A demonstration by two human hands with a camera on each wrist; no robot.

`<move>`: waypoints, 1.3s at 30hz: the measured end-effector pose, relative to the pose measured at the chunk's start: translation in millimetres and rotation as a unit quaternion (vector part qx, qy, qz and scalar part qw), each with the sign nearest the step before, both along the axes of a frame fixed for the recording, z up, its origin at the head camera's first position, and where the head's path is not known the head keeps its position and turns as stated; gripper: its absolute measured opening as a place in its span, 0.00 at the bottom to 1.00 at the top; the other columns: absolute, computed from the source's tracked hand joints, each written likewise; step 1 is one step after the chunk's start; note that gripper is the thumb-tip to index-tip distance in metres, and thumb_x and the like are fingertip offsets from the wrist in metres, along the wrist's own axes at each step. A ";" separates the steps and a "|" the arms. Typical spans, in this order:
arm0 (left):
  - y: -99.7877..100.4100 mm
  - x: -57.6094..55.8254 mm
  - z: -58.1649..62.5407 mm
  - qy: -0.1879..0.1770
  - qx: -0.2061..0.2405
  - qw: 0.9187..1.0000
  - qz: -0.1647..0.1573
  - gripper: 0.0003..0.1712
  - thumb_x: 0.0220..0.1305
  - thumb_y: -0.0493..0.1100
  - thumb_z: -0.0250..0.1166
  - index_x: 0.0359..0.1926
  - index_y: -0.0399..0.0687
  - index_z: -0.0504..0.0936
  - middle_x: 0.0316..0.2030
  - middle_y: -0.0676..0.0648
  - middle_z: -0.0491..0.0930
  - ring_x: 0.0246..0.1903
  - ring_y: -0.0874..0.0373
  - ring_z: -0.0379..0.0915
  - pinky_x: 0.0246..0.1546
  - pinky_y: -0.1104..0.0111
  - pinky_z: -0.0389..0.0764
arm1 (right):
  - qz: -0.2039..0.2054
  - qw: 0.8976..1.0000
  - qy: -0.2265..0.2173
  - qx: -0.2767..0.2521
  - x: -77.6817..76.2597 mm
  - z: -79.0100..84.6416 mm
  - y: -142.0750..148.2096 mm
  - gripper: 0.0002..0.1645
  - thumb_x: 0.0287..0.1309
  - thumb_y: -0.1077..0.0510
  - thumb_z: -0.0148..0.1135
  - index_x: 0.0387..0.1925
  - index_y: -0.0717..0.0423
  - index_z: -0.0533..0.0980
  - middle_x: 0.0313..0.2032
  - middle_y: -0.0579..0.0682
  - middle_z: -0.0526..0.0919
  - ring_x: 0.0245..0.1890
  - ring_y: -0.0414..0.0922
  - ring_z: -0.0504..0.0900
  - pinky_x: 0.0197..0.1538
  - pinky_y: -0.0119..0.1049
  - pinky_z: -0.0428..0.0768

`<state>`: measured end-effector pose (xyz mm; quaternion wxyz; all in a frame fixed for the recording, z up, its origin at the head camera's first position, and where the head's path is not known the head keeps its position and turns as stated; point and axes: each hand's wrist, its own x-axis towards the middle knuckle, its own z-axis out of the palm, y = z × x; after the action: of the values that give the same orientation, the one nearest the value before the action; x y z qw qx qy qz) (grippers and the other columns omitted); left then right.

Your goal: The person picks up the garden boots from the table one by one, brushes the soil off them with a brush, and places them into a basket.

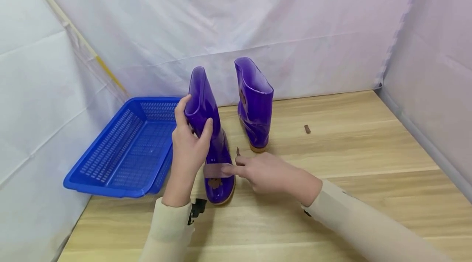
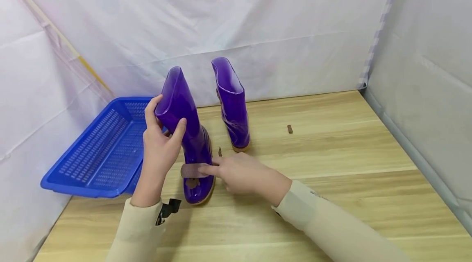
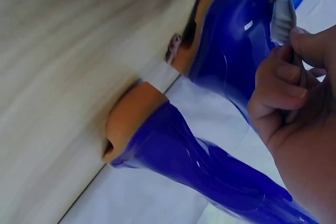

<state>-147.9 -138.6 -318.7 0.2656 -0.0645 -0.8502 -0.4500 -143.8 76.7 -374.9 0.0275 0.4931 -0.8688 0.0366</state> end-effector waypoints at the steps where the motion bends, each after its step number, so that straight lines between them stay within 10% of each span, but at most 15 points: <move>1: -0.1 -0.5 -0.2 0.001 0.002 1.000 -0.002 0.40 0.75 0.43 0.67 0.80 0.61 0.57 0.55 0.36 0.86 0.47 0.43 0.89 0.37 0.52 0.87 | 0.000 1.000 -0.016 0.005 1.1 -0.7 1.2 0.46 0.63 0.65 0.66 0.78 0.29 0.68 0.54 0.49 0.85 0.26 0.44 0.81 0.28 0.37 0.79; 9: -1.1 -2.1 -0.7 0.008 0.001 1.000 -0.008 0.40 0.74 0.42 0.67 0.80 0.60 0.57 0.56 0.35 0.86 0.46 0.43 0.89 0.37 0.53 0.87 | 0.038 0.995 -0.088 -0.003 11.0 5.5 17.3 0.41 0.64 0.66 0.65 0.73 0.28 0.74 0.40 0.41 0.82 0.24 0.35 0.68 0.25 0.30 0.69; 20: -0.1 -2.9 0.2 0.007 0.002 1.000 -0.015 0.40 0.74 0.42 0.67 0.79 0.60 0.58 0.58 0.37 0.85 0.50 0.43 0.88 0.43 0.49 0.88 | 0.002 1.000 0.012 -0.026 -2.7 13.1 1.9 0.45 0.59 0.68 0.65 0.74 0.32 0.72 0.41 0.43 0.78 0.18 0.38 0.62 0.21 0.30 0.64; 27: 0.6 -3.2 -2.5 0.010 0.002 1.000 -0.018 0.40 0.74 0.42 0.67 0.79 0.60 0.59 0.56 0.37 0.86 0.48 0.44 0.89 0.41 0.50 0.88 | 0.011 0.999 -0.048 0.005 1.5 -0.3 -3.4 0.45 0.63 0.64 0.67 0.77 0.30 0.70 0.65 0.53 0.84 0.36 0.48 0.88 0.33 0.39 0.84; 34: -1.8 -3.5 -2.7 0.014 0.006 1.000 -0.021 0.40 0.74 0.42 0.67 0.79 0.61 0.59 0.58 0.38 0.86 0.48 0.45 0.89 0.40 0.52 0.89 | 0.032 0.995 -0.091 -0.004 10.0 8.4 10.1 0.40 0.64 0.64 0.66 0.72 0.29 0.76 0.36 0.41 0.81 0.23 0.36 0.70 0.27 0.31 0.72; 39: -2.6 -3.5 -4.6 0.011 0.012 0.999 -0.030 0.40 0.75 0.41 0.67 0.80 0.61 0.58 0.61 0.39 0.84 0.52 0.45 0.89 0.43 0.51 0.90 | 0.025 0.995 -0.099 0.001 10.7 20.3 17.5 0.44 0.56 0.70 0.64 0.69 0.30 0.79 0.34 0.39 0.78 0.22 0.36 0.65 0.25 0.30 0.67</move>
<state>-151.4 -141.2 -323.3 0.2625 -0.0917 -0.8393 -0.4672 -133.1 94.2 -354.7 -0.0600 0.5087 -0.8546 0.0852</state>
